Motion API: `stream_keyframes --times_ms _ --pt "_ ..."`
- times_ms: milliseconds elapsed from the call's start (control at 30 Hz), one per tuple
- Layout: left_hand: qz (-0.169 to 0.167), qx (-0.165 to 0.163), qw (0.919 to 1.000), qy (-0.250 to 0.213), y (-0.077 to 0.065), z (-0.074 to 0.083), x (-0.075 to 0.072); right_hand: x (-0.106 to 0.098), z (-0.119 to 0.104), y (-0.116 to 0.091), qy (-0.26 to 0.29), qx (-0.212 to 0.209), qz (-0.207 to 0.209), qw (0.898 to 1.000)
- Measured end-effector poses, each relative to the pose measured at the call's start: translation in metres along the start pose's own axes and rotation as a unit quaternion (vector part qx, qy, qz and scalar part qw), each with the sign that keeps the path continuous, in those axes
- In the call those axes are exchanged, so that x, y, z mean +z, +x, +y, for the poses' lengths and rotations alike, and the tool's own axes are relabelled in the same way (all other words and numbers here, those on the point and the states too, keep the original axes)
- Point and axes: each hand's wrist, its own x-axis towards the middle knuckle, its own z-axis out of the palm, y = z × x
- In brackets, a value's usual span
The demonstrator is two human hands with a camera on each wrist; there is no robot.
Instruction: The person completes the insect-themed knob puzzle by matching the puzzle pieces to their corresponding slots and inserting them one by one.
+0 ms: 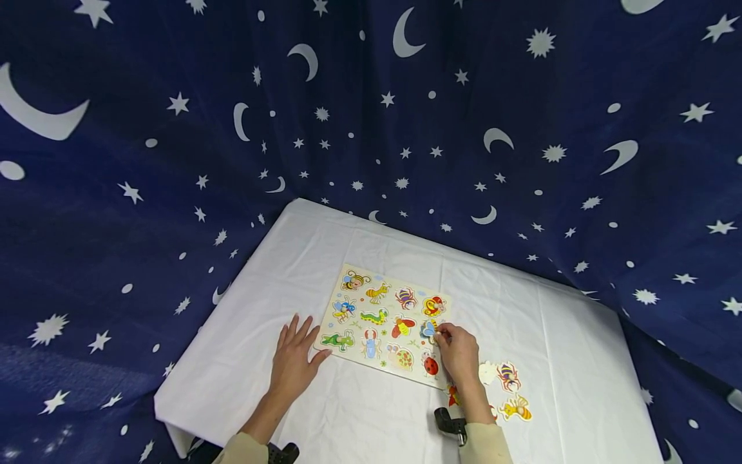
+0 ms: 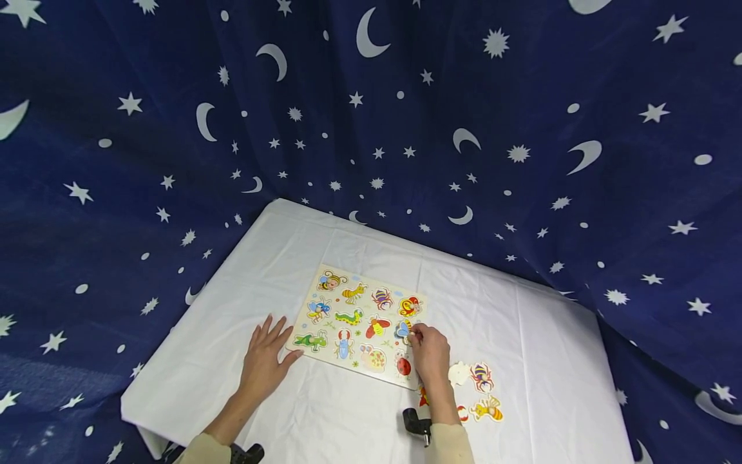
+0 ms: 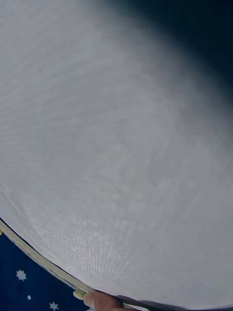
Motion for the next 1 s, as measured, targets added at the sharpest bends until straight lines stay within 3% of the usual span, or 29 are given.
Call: stream_keyframes --times_ms 500,800,1000 --pt "0.002 -0.002 1.0000 0.001 0.000 0.002 0.001 0.009 -0.002 -0.002 -0.025 -0.042 0.011 0.999" --pt "-0.001 -0.004 1.0000 -0.001 0.001 0.002 0.001 0.011 -0.002 -0.005 -0.042 -0.031 0.003 0.999" --pt "-0.002 -0.002 1.0000 0.004 0.001 0.002 0.000 0.008 0.003 -0.009 -0.019 -0.026 0.029 0.999"
